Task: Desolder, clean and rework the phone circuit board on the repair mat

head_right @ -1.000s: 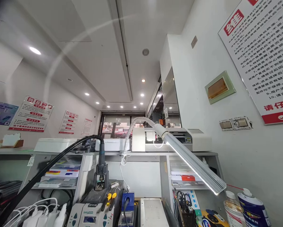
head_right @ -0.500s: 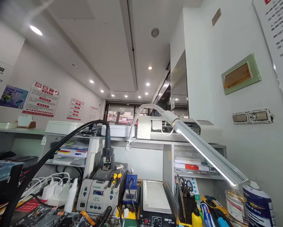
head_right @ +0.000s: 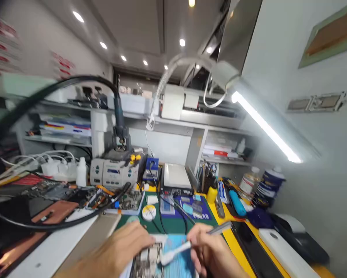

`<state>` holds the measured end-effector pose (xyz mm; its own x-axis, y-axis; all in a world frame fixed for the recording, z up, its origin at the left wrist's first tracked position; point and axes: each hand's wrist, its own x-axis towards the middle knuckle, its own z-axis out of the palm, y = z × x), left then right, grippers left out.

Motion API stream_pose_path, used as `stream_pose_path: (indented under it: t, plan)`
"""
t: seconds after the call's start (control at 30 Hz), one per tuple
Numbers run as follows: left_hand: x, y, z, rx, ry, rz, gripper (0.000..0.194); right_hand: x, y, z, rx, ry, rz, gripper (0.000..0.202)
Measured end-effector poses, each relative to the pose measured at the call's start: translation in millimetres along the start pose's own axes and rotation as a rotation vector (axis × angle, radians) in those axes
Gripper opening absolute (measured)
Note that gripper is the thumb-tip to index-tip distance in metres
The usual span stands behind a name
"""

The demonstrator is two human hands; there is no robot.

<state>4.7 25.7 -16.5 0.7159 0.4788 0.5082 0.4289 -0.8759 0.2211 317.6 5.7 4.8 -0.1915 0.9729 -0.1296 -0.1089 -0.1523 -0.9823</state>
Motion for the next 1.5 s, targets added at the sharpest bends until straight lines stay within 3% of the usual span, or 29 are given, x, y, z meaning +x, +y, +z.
stream_pose_path:
  t: [0.07, 0.2, 0.5, 1.5]
  plan:
    - [-2.1, 1.4, 0.1, -0.085, -0.003, -0.023, 0.062, 2.6, 0.0, 1.7, 0.044, 0.026, 0.033, 0.036]
    - [-1.7, 0.4, -1.7, -0.190, -0.007, -0.036, 0.049, 7.5, -3.6, 0.8, 0.086, 0.075, 0.099, 0.024]
    - [4.6, 4.1, -11.1, -0.088, 0.028, 0.034, 0.043, 6.0, -8.9, 1.2, 0.122, 0.064, 0.091, 0.021]
    - [4.8, 4.3, -12.0, -0.089, 0.034, 0.022, 0.044, 5.8, -6.4, -2.6, 0.153, -0.007, 0.094, 0.018]
